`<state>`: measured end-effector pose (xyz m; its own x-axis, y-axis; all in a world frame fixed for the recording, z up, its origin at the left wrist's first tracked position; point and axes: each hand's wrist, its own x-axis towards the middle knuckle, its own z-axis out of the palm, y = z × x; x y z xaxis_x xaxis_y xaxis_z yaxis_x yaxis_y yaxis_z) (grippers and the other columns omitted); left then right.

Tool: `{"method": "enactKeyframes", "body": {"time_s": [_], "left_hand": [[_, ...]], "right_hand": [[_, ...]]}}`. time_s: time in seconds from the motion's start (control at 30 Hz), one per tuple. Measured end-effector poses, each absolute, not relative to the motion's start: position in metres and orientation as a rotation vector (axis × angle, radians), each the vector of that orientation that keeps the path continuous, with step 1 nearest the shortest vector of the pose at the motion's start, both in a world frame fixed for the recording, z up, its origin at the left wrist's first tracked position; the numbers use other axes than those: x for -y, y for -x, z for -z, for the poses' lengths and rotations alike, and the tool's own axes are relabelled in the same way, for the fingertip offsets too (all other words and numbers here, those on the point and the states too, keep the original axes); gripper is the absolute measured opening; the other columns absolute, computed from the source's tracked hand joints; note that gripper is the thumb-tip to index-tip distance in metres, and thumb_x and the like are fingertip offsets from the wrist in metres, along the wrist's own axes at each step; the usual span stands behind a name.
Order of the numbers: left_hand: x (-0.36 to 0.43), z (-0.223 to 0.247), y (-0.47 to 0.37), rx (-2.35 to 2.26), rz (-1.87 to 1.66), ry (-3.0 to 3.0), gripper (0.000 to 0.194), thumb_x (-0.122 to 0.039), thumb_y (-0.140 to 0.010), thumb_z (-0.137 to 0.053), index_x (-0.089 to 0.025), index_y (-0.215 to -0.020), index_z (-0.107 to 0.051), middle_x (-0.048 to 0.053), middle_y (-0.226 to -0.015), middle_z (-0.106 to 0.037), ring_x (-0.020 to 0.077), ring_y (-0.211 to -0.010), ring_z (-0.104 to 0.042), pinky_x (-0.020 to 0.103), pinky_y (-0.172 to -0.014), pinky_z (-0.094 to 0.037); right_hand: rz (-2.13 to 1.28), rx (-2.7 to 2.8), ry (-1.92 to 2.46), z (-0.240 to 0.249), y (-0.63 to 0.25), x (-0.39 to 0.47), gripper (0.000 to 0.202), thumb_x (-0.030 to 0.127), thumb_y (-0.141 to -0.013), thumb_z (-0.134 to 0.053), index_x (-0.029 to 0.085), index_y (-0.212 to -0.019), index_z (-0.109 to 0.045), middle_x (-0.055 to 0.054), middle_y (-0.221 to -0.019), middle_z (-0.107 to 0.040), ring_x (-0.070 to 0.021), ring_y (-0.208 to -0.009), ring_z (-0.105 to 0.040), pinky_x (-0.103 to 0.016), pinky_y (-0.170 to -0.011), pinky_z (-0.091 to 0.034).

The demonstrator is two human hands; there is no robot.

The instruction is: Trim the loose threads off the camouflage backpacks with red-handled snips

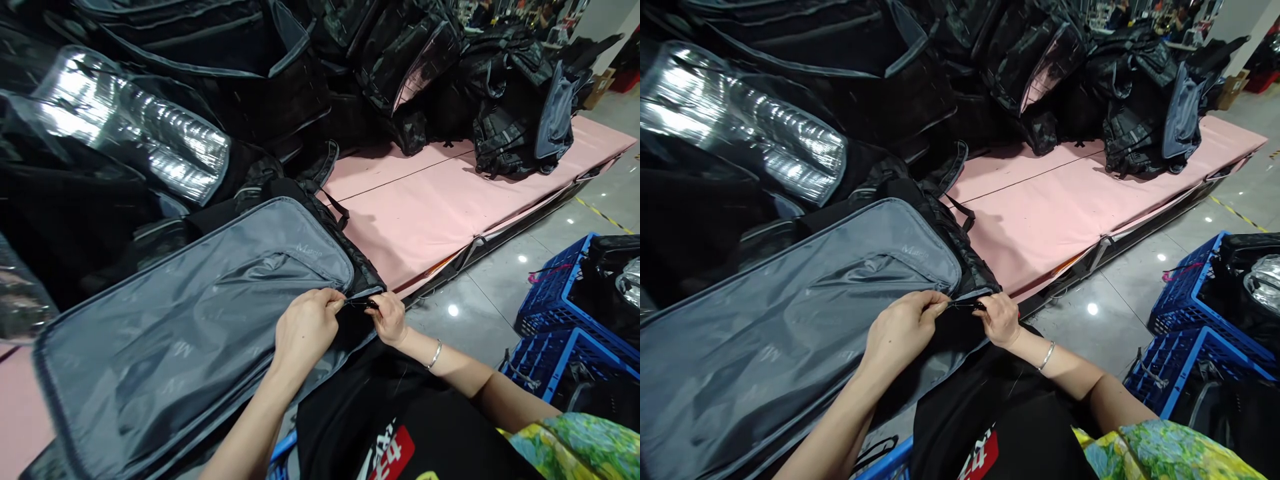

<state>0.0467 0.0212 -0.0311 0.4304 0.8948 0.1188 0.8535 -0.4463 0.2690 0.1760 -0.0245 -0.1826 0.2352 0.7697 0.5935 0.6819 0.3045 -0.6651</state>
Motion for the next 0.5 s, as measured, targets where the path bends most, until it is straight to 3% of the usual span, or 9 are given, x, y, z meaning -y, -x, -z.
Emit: {"method": "enactKeyframes", "body": {"time_s": [0.27,0.5], "left_hand": [[-0.02,0.03,-0.048,-1.562,-0.336,-2.495,0.02,-0.022,-0.078,-0.046,-0.024,-0.072,-0.064,0.002,-0.077,-0.069,0.0213,-0.074,-0.062,0.029,-0.061,-0.041],[-0.014,0.039,-0.049,-1.539,-0.545,-2.558,0.019,-0.023,-0.081,-0.046,-0.022,-0.076,-0.064,0.003,-0.077,-0.067,0.0214,-0.076,-0.059,0.031,-0.067,-0.042]], "right_hand": [[-0.154,1.477,1.379,0.179,-0.175,0.021,0.044,0.047,-0.093,-0.03,0.017,-0.092,-0.062,-0.01,-0.073,-0.059,-0.0211,-0.068,-0.052,-0.035,-0.064,-0.042],[-0.272,1.315,1.387,0.179,-0.194,0.033,0.037,0.045,-0.091,-0.035,0.017,-0.098,-0.058,-0.008,-0.079,-0.058,-0.0187,-0.073,-0.055,-0.032,-0.071,-0.044]]}}
